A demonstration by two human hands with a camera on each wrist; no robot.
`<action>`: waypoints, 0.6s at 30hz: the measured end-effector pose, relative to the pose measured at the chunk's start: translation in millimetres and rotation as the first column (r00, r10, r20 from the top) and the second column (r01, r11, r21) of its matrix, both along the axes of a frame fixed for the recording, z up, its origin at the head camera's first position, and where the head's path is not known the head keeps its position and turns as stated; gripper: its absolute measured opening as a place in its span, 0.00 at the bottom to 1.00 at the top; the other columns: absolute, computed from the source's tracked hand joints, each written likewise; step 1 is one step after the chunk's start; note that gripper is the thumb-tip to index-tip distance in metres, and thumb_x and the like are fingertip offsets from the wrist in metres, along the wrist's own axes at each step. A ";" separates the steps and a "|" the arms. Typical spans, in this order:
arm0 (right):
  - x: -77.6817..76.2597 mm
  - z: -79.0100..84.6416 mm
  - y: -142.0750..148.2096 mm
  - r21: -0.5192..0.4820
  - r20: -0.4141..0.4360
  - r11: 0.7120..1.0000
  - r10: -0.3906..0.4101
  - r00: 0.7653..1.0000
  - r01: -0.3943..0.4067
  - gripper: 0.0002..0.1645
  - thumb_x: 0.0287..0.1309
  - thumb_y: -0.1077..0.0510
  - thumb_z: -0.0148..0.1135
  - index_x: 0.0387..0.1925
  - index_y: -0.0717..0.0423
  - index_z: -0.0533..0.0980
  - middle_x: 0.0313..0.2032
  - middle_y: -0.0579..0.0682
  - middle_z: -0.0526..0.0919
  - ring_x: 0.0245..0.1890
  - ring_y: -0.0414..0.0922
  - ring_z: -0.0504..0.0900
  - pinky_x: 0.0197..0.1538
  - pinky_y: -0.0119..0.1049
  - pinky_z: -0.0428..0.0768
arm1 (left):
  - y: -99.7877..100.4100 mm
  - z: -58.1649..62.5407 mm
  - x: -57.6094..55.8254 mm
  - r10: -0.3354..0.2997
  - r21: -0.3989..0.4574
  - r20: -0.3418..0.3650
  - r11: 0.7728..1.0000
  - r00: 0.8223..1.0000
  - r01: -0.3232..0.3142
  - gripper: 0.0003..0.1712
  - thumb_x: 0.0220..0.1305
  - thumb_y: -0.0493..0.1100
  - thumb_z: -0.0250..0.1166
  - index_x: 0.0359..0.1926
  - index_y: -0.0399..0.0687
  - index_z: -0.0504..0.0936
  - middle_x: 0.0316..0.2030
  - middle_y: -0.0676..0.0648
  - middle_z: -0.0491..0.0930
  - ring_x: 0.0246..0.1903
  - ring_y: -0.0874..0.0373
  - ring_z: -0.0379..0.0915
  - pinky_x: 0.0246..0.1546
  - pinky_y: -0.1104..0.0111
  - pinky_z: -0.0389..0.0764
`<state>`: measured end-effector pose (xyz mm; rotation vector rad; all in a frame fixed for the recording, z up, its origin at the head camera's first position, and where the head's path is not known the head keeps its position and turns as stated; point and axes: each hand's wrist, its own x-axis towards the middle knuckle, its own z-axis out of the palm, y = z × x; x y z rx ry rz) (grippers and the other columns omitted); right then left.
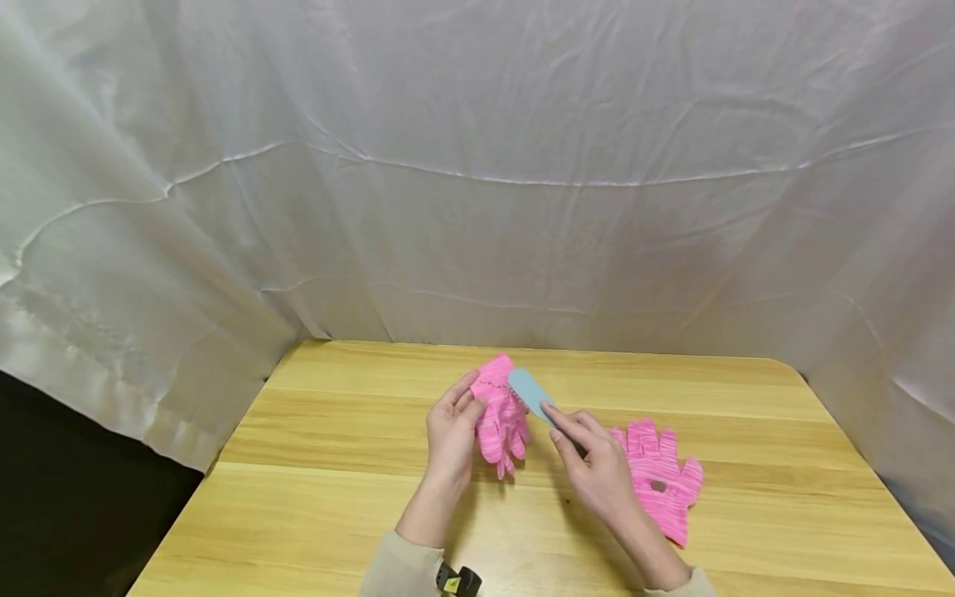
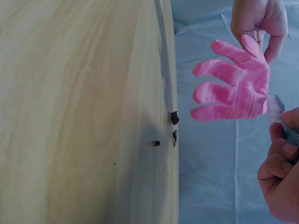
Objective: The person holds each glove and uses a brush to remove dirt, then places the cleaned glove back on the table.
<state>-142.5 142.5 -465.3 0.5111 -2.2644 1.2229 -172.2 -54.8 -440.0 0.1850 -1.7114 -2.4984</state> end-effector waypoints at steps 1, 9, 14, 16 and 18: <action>0.1 0.3 0.0 -0.002 -0.006 1.000 0.004 1.000 -0.004 0.23 0.66 0.66 0.66 0.61 0.51 0.83 0.36 0.48 0.85 0.22 0.31 0.67 0.21 0.26 0.70 | 0.0 -0.3 -0.1 -0.002 -0.001 0.003 1.000 1.000 0.002 0.28 0.68 0.27 0.58 0.69 0.36 0.74 0.65 0.31 0.76 0.65 0.43 0.75 0.62 0.66 0.81; 2.1 1.2 -3.0 -0.007 -0.036 0.999 0.048 0.998 -0.049 0.26 0.65 0.69 0.66 0.63 0.52 0.82 0.37 0.42 0.83 0.24 0.32 0.68 0.22 0.26 0.71 | 5.2 -2.0 2.5 -0.037 -0.044 0.003 0.998 0.999 0.037 0.28 0.69 0.28 0.58 0.69 0.35 0.74 0.65 0.31 0.76 0.65 0.42 0.75 0.62 0.64 0.81; 2.2 0.4 -4.6 0.016 -0.037 0.997 0.075 0.997 -0.075 0.26 0.65 0.68 0.66 0.64 0.52 0.81 0.39 0.46 0.85 0.25 0.32 0.68 0.23 0.26 0.72 | 9.5 -2.9 3.8 -0.067 -0.062 0.009 0.996 0.998 0.068 0.28 0.68 0.28 0.59 0.68 0.35 0.75 0.63 0.32 0.78 0.62 0.44 0.77 0.60 0.65 0.83; 1.7 -0.2 -4.6 0.032 -0.044 0.997 0.071 0.996 -0.070 0.26 0.64 0.68 0.67 0.63 0.52 0.81 0.40 0.45 0.85 0.24 0.32 0.68 0.23 0.26 0.72 | 10.2 -3.4 3.8 -0.071 -0.059 0.010 0.996 0.997 0.071 0.28 0.68 0.27 0.59 0.68 0.35 0.75 0.63 0.32 0.78 0.62 0.44 0.77 0.59 0.66 0.83; 1.2 -0.6 -4.5 0.044 -0.047 0.997 0.060 0.997 -0.058 0.26 0.64 0.68 0.67 0.63 0.52 0.81 0.40 0.44 0.85 0.24 0.31 0.68 0.23 0.26 0.72 | 10.0 -3.7 3.6 -0.071 -0.052 0.007 0.996 0.997 0.072 0.28 0.67 0.27 0.59 0.68 0.35 0.75 0.63 0.32 0.78 0.63 0.44 0.77 0.60 0.65 0.83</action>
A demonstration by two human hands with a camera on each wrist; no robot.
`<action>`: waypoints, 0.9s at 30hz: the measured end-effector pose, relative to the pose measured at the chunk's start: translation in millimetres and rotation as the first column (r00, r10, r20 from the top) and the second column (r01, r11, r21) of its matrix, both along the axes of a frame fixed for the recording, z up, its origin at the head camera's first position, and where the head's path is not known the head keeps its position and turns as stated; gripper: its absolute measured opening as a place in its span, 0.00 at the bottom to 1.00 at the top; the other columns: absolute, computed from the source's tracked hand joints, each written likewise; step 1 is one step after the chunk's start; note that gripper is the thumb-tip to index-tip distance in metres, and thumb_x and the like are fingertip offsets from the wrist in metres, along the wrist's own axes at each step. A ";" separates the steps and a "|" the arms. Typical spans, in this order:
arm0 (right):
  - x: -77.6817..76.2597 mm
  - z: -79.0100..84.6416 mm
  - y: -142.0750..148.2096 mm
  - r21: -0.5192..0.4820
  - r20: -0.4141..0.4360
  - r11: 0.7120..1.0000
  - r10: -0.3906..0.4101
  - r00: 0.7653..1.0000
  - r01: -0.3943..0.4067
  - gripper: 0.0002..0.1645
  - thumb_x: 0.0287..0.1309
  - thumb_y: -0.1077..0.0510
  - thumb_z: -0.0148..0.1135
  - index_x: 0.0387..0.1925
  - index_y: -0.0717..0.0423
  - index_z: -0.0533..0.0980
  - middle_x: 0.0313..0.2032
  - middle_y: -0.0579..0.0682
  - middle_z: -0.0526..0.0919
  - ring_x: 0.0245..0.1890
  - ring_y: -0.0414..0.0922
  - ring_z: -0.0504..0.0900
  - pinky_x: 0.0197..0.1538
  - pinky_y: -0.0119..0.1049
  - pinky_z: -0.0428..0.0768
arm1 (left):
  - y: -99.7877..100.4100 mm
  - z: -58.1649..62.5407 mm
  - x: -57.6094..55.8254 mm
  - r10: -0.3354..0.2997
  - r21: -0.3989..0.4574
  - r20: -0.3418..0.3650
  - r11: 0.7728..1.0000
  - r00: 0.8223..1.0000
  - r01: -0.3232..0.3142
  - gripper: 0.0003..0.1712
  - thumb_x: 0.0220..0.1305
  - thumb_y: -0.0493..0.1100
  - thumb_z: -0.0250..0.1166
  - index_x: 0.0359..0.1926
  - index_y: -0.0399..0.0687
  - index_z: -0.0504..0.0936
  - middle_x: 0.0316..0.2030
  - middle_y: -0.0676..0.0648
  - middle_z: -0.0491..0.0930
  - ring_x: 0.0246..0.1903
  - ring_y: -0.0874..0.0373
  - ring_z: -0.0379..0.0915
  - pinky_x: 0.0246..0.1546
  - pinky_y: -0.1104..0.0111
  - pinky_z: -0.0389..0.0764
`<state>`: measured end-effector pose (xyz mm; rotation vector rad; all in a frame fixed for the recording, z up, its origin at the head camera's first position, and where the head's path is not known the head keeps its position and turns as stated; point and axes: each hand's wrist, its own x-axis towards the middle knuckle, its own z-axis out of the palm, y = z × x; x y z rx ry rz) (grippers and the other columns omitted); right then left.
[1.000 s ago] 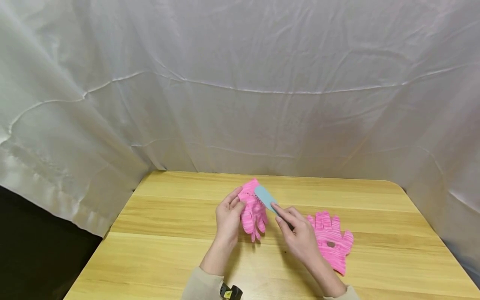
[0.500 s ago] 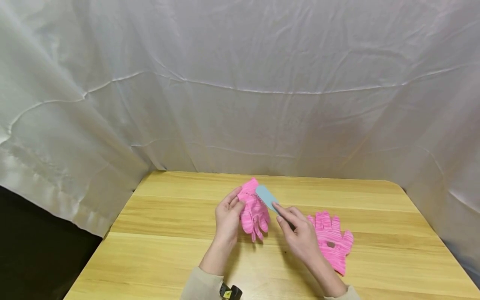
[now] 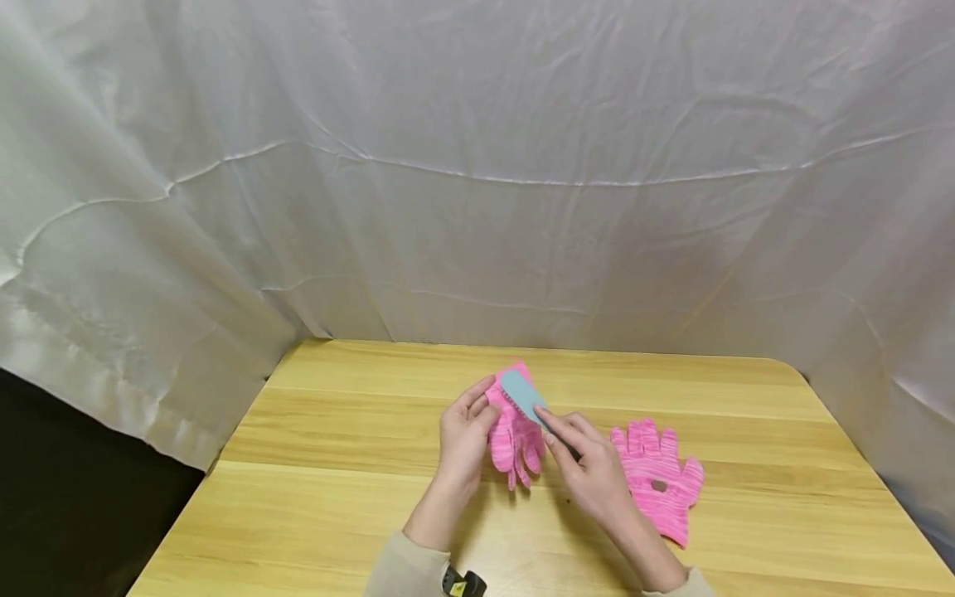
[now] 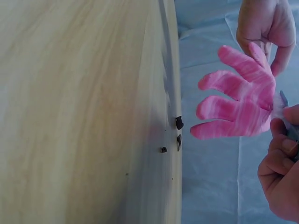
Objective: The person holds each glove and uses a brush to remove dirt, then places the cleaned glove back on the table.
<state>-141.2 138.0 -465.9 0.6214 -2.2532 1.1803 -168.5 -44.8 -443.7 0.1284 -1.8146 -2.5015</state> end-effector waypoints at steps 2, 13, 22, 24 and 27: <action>-0.5 -0.9 0.5 0.003 -0.003 1.000 -0.006 1.000 0.007 0.25 0.65 0.68 0.67 0.63 0.52 0.82 0.39 0.45 0.85 0.24 0.31 0.67 0.22 0.26 0.71 | -0.6 -0.1 -0.3 0.001 0.011 0.001 1.000 1.000 -0.001 0.28 0.68 0.28 0.59 0.68 0.35 0.75 0.64 0.31 0.77 0.64 0.43 0.76 0.62 0.65 0.81; -1.8 -1.2 1.3 -0.032 0.007 0.999 -0.009 1.000 0.010 0.25 0.65 0.68 0.66 0.62 0.51 0.82 0.38 0.49 0.86 0.22 0.31 0.67 0.19 0.26 0.71 | -5.0 4.4 -1.8 0.020 0.166 0.013 0.986 1.000 -0.022 0.28 0.68 0.26 0.57 0.69 0.32 0.73 0.66 0.29 0.74 0.64 0.43 0.75 0.60 0.67 0.82; -2.3 -1.8 1.7 -0.026 0.008 1.000 -0.013 1.000 0.013 0.24 0.66 0.67 0.66 0.63 0.51 0.82 0.39 0.49 0.86 0.22 0.31 0.67 0.21 0.26 0.71 | -7.9 6.0 -2.6 0.029 0.250 0.027 0.968 0.999 -0.035 0.30 0.67 0.24 0.54 0.70 0.29 0.70 0.70 0.29 0.68 0.70 0.43 0.68 0.63 0.70 0.79; -2.2 -1.8 1.8 -0.024 0.013 1.000 -0.017 1.000 0.018 0.24 0.67 0.66 0.66 0.63 0.51 0.82 0.39 0.47 0.85 0.22 0.31 0.67 0.21 0.26 0.71 | -8.4 6.3 -2.8 0.036 0.257 0.032 0.965 0.999 -0.043 0.30 0.68 0.24 0.54 0.70 0.29 0.70 0.71 0.29 0.68 0.71 0.42 0.66 0.63 0.70 0.79; -2.4 -1.8 2.1 -0.030 0.019 0.999 -0.015 1.000 0.015 0.24 0.67 0.67 0.65 0.63 0.51 0.82 0.38 0.49 0.85 0.22 0.31 0.67 0.21 0.26 0.70 | -8.8 6.5 -3.0 0.038 0.261 0.033 0.964 0.999 -0.046 0.30 0.68 0.24 0.54 0.71 0.30 0.69 0.72 0.29 0.67 0.72 0.42 0.65 0.63 0.70 0.78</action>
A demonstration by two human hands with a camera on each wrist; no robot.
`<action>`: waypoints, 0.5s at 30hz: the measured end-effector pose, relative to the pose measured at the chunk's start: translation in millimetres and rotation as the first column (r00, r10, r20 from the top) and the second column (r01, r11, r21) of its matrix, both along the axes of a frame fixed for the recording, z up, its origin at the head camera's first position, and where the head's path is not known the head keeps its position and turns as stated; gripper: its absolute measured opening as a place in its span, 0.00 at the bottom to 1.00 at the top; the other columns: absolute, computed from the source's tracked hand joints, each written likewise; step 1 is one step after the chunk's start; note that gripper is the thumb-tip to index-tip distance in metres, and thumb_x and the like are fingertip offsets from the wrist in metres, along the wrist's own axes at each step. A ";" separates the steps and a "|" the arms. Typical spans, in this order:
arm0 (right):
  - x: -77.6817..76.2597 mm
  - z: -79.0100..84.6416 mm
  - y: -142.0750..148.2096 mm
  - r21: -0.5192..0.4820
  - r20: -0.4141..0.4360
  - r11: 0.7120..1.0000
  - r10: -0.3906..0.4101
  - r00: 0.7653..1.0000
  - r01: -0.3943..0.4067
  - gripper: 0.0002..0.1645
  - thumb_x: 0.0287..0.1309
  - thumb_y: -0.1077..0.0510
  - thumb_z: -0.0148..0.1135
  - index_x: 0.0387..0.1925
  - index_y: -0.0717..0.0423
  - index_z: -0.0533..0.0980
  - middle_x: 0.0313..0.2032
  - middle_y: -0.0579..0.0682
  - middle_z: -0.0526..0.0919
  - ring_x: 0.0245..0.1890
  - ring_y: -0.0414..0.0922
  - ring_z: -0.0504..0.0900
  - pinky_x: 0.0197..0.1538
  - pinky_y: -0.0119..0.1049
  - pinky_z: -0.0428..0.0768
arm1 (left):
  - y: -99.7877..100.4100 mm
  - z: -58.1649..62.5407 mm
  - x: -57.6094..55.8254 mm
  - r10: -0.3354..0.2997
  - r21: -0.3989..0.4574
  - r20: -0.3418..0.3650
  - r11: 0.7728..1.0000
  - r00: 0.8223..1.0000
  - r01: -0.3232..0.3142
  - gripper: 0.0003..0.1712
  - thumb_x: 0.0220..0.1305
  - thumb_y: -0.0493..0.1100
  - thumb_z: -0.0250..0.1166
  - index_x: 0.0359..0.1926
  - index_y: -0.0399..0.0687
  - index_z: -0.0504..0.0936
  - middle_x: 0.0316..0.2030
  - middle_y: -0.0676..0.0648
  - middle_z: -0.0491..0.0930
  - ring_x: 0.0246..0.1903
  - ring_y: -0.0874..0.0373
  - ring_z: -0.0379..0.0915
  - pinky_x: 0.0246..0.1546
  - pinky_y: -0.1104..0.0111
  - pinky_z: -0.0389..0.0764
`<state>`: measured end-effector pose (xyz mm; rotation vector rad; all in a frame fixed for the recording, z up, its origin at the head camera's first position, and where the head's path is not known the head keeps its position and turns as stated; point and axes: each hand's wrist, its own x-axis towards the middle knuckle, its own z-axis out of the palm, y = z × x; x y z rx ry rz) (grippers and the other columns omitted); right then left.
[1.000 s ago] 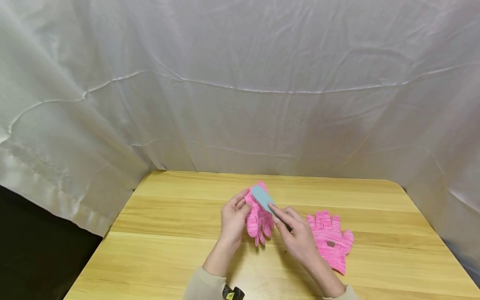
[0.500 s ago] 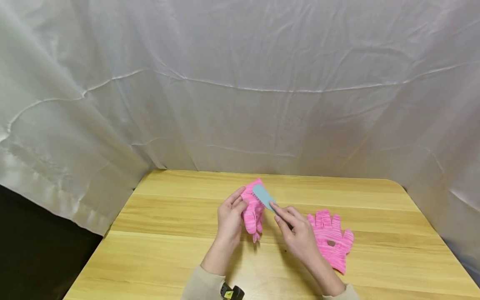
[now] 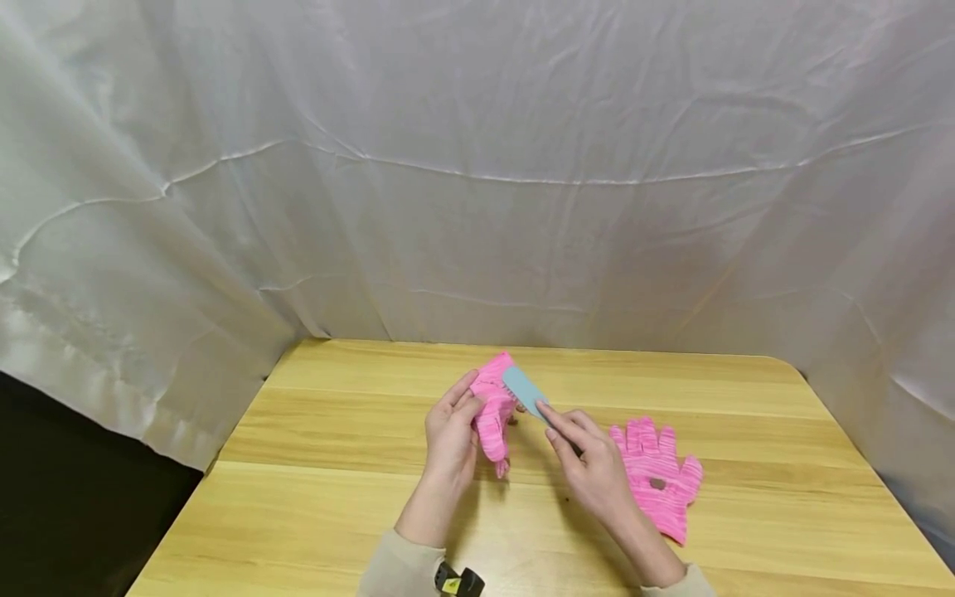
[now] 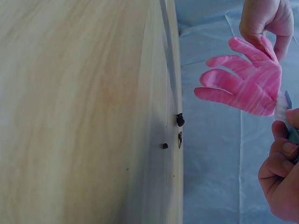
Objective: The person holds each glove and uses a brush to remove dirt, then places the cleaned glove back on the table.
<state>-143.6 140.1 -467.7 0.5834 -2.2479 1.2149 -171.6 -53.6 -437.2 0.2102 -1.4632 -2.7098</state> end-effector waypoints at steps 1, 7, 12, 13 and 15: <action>-0.1 0.0 0.1 0.000 0.001 1.000 0.000 1.000 0.000 0.24 0.67 0.67 0.64 0.63 0.51 0.81 0.38 0.49 0.85 0.22 0.31 0.66 0.21 0.26 0.70 | 0.0 0.0 0.0 -0.001 -0.001 -0.002 1.000 1.000 0.001 0.30 0.68 0.24 0.54 0.71 0.30 0.69 0.72 0.29 0.66 0.72 0.41 0.65 0.63 0.70 0.78; -0.8 -1.6 1.3 0.011 0.007 1.000 -0.006 1.000 0.005 0.24 0.67 0.66 0.65 0.63 0.52 0.81 0.38 0.48 0.85 0.22 0.30 0.66 0.20 0.26 0.70 | 0.4 -1.0 -0.6 0.029 0.015 0.001 0.999 1.000 -0.029 0.30 0.68 0.23 0.54 0.71 0.29 0.69 0.71 0.28 0.67 0.72 0.40 0.65 0.63 0.69 0.79; -2.2 -2.7 2.2 0.013 0.005 1.000 -0.010 1.000 0.010 0.23 0.68 0.65 0.64 0.63 0.51 0.81 0.37 0.46 0.84 0.22 0.31 0.66 0.21 0.26 0.70 | -0.6 0.6 -1.0 0.051 0.024 -0.009 0.998 0.999 -0.051 0.30 0.68 0.23 0.54 0.71 0.28 0.68 0.72 0.28 0.65 0.73 0.40 0.64 0.63 0.70 0.78; -2.4 -2.9 2.4 0.012 0.005 1.000 -0.011 1.000 0.011 0.23 0.69 0.65 0.64 0.63 0.51 0.81 0.37 0.46 0.84 0.22 0.31 0.66 0.21 0.26 0.70 | -1.2 0.9 -1.2 0.054 0.027 -0.011 0.998 0.998 -0.054 0.30 0.68 0.23 0.54 0.71 0.28 0.68 0.72 0.28 0.65 0.73 0.40 0.63 0.63 0.70 0.78; -2.5 -2.9 2.7 0.008 -0.003 1.000 -0.020 1.000 0.020 0.24 0.68 0.66 0.64 0.63 0.51 0.82 0.37 0.45 0.84 0.22 0.31 0.66 0.21 0.26 0.70 | -2.4 1.7 -2.0 0.068 0.031 -0.017 0.997 0.998 -0.067 0.30 0.68 0.22 0.53 0.71 0.27 0.67 0.72 0.28 0.65 0.73 0.40 0.63 0.64 0.70 0.78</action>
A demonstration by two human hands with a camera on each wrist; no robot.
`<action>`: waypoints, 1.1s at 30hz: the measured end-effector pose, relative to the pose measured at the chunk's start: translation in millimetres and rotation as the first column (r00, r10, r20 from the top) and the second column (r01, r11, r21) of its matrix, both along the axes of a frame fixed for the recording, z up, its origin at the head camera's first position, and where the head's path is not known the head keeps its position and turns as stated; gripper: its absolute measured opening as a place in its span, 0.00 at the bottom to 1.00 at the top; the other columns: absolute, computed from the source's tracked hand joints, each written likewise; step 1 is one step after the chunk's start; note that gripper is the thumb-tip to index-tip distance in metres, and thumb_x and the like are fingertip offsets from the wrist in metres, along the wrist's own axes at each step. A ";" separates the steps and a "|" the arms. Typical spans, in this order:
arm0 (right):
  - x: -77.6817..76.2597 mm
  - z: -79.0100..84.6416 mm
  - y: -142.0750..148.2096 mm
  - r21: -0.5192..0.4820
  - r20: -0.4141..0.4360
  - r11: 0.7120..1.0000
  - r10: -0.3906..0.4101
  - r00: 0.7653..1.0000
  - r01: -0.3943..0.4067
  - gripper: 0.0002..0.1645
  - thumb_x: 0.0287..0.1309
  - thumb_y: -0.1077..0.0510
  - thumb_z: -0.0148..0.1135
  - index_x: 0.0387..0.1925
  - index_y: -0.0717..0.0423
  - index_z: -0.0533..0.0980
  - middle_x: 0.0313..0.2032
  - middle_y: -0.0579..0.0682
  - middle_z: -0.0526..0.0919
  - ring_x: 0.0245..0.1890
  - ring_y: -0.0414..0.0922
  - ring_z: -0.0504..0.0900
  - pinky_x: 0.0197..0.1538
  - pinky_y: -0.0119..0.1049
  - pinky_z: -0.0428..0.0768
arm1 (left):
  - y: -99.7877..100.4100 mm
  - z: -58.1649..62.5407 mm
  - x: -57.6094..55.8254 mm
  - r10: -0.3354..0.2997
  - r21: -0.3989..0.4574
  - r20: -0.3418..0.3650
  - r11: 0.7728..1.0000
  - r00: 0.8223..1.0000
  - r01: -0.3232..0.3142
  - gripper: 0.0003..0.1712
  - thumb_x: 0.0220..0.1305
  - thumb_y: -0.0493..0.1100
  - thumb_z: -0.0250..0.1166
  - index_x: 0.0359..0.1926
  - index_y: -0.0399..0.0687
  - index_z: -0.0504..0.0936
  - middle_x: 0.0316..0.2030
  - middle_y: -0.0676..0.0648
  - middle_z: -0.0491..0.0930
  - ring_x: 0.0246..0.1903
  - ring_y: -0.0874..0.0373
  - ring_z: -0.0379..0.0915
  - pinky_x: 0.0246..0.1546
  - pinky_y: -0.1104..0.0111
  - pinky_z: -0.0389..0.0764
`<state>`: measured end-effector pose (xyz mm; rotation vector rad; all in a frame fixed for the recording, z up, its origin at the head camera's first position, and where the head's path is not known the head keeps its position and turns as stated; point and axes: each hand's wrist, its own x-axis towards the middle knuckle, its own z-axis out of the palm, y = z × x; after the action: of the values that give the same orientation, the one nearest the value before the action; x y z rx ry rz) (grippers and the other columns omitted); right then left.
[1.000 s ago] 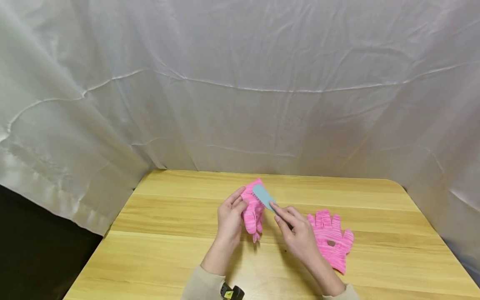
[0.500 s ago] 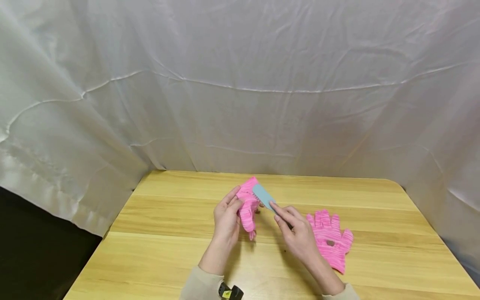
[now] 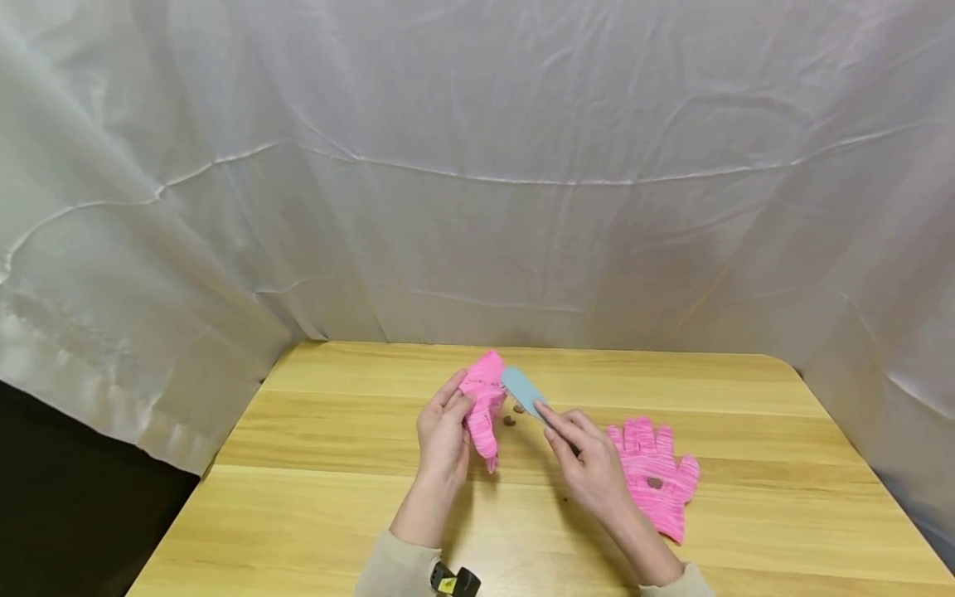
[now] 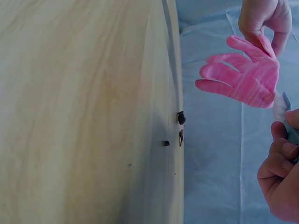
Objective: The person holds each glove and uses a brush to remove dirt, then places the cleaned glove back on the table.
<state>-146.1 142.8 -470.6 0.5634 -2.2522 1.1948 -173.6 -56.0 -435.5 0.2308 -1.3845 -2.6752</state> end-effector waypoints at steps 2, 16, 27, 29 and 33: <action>0.1 0.0 0.3 -0.004 0.004 1.000 -0.016 1.000 0.016 0.24 0.67 0.67 0.65 0.63 0.52 0.82 0.37 0.44 0.83 0.23 0.31 0.67 0.22 0.26 0.71 | -1.1 0.3 -0.6 0.014 -0.004 -0.008 1.000 1.000 -0.014 0.30 0.68 0.22 0.53 0.71 0.27 0.68 0.72 0.28 0.66 0.73 0.40 0.63 0.64 0.70 0.77; 3.0 5.5 -2.6 -0.005 -0.012 0.999 0.052 0.999 -0.052 0.25 0.67 0.68 0.64 0.64 0.53 0.81 0.38 0.48 0.85 0.24 0.32 0.68 0.23 0.26 0.72 | 7.7 -2.0 3.4 -0.035 -0.162 -0.042 0.986 0.998 0.028 0.29 0.70 0.25 0.54 0.71 0.33 0.70 0.67 0.29 0.73 0.66 0.41 0.74 0.60 0.67 0.81; 3.0 4.3 -2.0 0.013 0.015 1.000 -0.007 1.000 0.007 0.24 0.67 0.66 0.65 0.63 0.50 0.82 0.38 0.48 0.85 0.22 0.31 0.67 0.21 0.26 0.72 | 6.2 -2.5 3.5 -0.014 -0.192 -0.044 0.981 0.999 0.005 0.29 0.70 0.25 0.54 0.71 0.34 0.71 0.67 0.30 0.73 0.66 0.41 0.74 0.60 0.68 0.82; 2.4 3.9 -1.8 0.011 0.013 1.000 -0.014 1.000 0.014 0.24 0.67 0.67 0.65 0.63 0.50 0.82 0.38 0.49 0.85 0.23 0.31 0.68 0.22 0.26 0.72 | 5.2 -2.4 3.1 -0.002 -0.178 -0.040 0.984 0.999 -0.005 0.29 0.70 0.24 0.53 0.71 0.34 0.71 0.67 0.29 0.73 0.66 0.41 0.74 0.59 0.67 0.82; 2.4 3.5 -1.5 0.007 0.022 1.000 -0.022 1.000 0.021 0.24 0.67 0.66 0.65 0.63 0.49 0.82 0.38 0.48 0.85 0.23 0.31 0.69 0.22 0.26 0.73 | 4.5 -2.9 2.9 0.007 -0.161 -0.026 0.987 1.000 -0.011 0.29 0.70 0.24 0.53 0.71 0.34 0.71 0.67 0.30 0.73 0.65 0.41 0.74 0.59 0.67 0.82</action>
<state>-143.6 141.3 -467.1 0.5297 -2.2753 1.1889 -170.7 -51.6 -438.4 0.1864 -1.5780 -2.5319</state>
